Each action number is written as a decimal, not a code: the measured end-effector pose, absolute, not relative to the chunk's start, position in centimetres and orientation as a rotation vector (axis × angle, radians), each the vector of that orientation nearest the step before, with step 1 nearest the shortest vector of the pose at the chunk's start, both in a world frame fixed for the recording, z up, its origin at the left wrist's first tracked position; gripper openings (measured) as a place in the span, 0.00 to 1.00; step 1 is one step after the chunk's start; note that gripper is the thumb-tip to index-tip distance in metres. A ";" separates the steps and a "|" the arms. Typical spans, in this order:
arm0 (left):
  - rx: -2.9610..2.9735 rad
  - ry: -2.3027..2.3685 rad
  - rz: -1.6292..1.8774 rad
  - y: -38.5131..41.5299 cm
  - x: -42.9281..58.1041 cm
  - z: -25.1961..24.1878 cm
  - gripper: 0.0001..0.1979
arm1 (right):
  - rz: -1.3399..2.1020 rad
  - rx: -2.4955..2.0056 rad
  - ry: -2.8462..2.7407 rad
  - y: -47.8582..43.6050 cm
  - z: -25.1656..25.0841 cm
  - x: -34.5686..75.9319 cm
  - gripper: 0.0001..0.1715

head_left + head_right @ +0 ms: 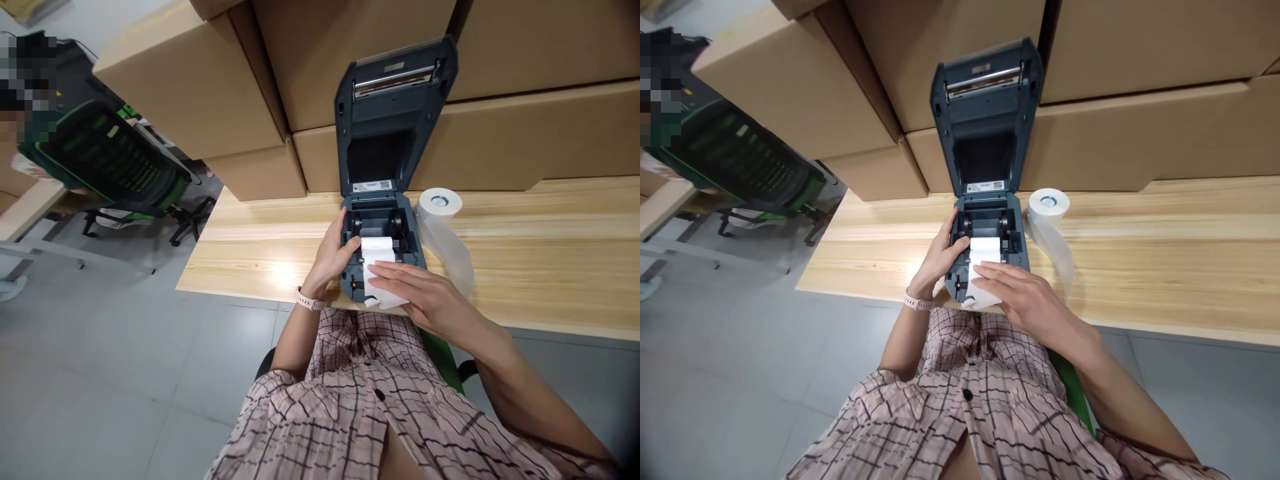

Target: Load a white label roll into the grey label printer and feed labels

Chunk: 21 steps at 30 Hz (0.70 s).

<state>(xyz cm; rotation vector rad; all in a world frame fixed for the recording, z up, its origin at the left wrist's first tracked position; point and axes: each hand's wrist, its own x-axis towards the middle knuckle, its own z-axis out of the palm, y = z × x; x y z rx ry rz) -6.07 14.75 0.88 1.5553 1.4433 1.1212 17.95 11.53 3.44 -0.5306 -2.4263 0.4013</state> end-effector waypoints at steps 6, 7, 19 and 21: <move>1.544 1.450 1.118 14.8 -6.1 0.9 0.40 | 0.449 -0.543 -2.430 11.4 3.6 18.1 0.36; 1.540 1.447 1.119 14.8 -6.1 0.9 0.40 | 0.460 -0.549 -2.429 11.3 3.7 18.1 0.36; 1.457 1.450 1.124 14.0 -5.8 1.8 0.38 | 0.474 -0.548 -2.514 10.8 3.8 18.3 0.29; 1.429 1.452 1.138 12.9 -5.2 2.2 0.40 | 0.483 -0.541 -2.562 10.5 4.3 18.8 0.33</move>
